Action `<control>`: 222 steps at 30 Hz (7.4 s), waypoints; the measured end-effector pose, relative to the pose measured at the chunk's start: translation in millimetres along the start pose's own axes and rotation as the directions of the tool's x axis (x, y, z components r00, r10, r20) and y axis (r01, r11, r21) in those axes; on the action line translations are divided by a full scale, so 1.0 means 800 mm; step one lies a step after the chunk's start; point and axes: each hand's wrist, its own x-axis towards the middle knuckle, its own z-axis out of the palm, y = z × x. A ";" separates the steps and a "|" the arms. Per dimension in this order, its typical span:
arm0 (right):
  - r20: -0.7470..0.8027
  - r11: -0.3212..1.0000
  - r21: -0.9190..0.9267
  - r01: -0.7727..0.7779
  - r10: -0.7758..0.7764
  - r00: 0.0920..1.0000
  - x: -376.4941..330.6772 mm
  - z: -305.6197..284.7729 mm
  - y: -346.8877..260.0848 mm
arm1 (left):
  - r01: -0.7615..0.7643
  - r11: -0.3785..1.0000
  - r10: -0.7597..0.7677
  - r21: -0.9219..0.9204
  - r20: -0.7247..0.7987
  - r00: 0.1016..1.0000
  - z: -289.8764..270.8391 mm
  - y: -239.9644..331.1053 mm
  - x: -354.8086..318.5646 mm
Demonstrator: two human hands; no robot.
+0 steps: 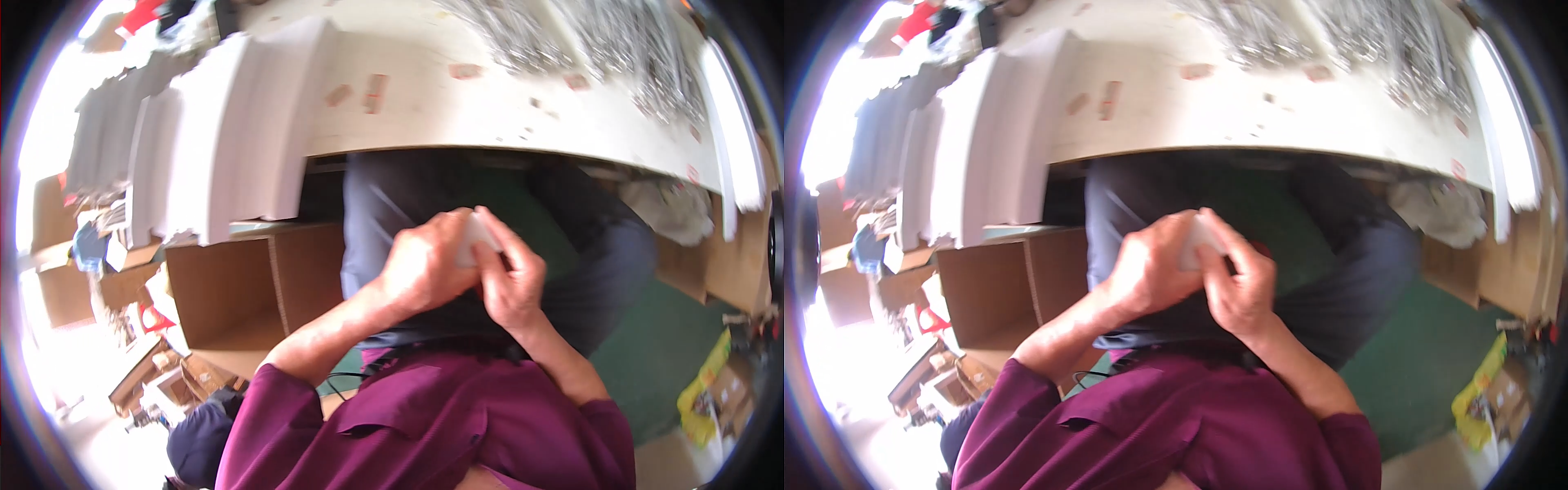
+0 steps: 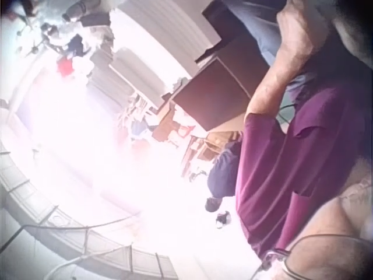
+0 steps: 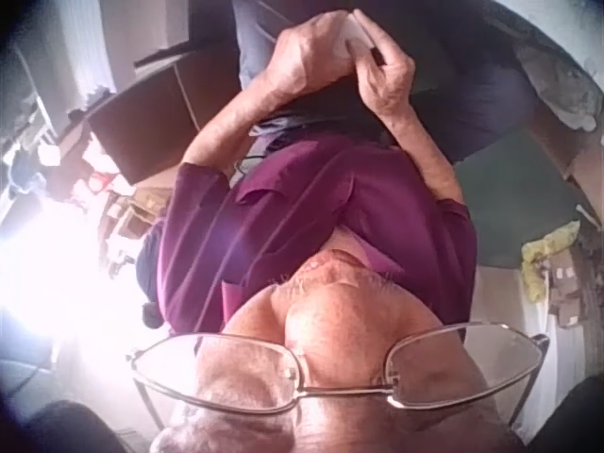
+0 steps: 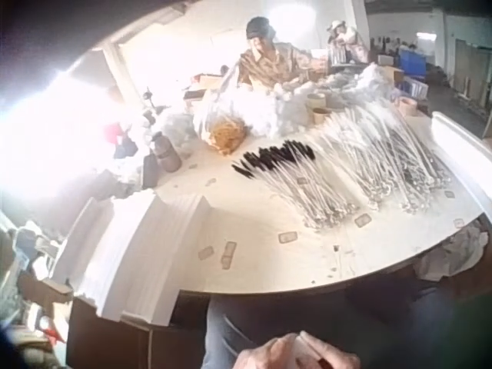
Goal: Packing bundles of wire brushes into white cardboard boxes.
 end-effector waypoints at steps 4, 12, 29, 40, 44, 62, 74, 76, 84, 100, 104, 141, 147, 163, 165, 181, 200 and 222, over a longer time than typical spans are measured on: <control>-0.047 0.977 0.154 -0.146 0.155 0.987 0.007 -0.011 0.000 | 0.195 0.965 -0.144 -0.178 0.261 0.954 -0.038 0.004 0.000; 0.109 0.989 0.108 -0.099 0.087 0.990 0.053 -0.035 -0.010 | 0.415 0.876 -0.360 -0.245 0.239 0.902 -0.139 0.004 -0.040; 0.017 0.787 -0.499 0.364 -0.411 0.911 0.137 -0.033 0.023 | 0.551 0.575 -0.127 0.605 -0.599 0.791 -0.437 -0.210 -0.036; -0.011 0.803 -0.470 0.366 -0.420 0.908 0.137 -0.021 0.027 | 0.657 0.179 -0.122 0.732 -0.646 0.753 -0.518 -0.301 -0.024; -0.050 0.810 -0.480 0.338 -0.409 0.911 0.133 -0.036 0.027 | 0.670 0.275 -0.118 0.690 -0.667 0.736 -0.488 -0.286 -0.002; -0.410 0.690 -0.721 0.065 -0.501 0.762 0.113 -0.284 -0.003 | -0.120 0.965 0.173 0.232 -0.224 0.959 -0.122 -0.026 0.112; -0.577 0.132 -0.817 -0.562 -0.202 0.792 0.110 -0.541 0.001 | -0.189 0.887 0.317 0.422 -0.257 0.913 -0.038 -0.095 0.154; -0.591 0.154 -0.804 -0.574 -0.095 0.801 0.112 -0.550 0.001 | -0.184 0.882 0.319 0.434 -0.262 0.911 -0.039 -0.095 0.154; -0.646 0.187 -0.750 -0.634 -0.002 0.764 0.118 -0.560 -0.009 | -0.182 0.883 0.322 0.432 -0.276 0.906 -0.037 -0.097 0.154; -0.650 0.221 -0.747 -0.628 -0.038 0.759 0.115 -0.553 -0.009 | -0.154 0.888 0.302 0.434 -0.297 0.906 -0.035 -0.101 0.151; -0.643 0.131 -0.761 -0.636 -0.016 0.766 0.118 -0.545 -0.020 | -0.158 0.883 0.309 0.442 -0.294 0.905 -0.034 -0.102 0.153; 0.368 0.554 -0.649 0.522 -0.372 0.852 0.099 -0.173 -0.066 | -0.617 0.745 0.570 0.254 0.237 0.786 -0.030 0.062 0.162; 0.284 0.393 -0.797 0.458 -0.425 0.859 0.097 -0.173 -0.075 | -0.555 0.769 0.518 0.316 0.201 0.832 -0.022 0.048 0.160; -0.186 0.980 -0.144 -0.138 0.110 0.976 0.079 -0.130 -0.006 | -0.565 0.686 0.568 0.458 0.146 0.810 0.001 0.025 0.158; -0.133 0.989 -0.025 -0.146 0.141 0.981 0.082 -0.130 -0.002 | -0.564 0.691 0.592 0.451 0.094 0.801 0.000 0.023 0.152; 0.203 0.772 0.303 -0.559 0.521 0.829 0.103 -0.164 -0.055 | -0.560 0.724 0.536 0.403 0.184 0.824 -0.006 0.021 0.150; 0.426 0.379 -0.791 0.480 -0.222 0.877 0.118 -0.140 -0.054 | -0.515 0.811 0.451 0.277 0.266 0.852 -0.010 0.044 0.162; 0.503 0.315 -0.758 0.572 -0.276 0.819 0.151 -0.152 -0.051 | -0.467 0.836 0.447 0.289 0.138 0.884 -0.058 -0.004 0.153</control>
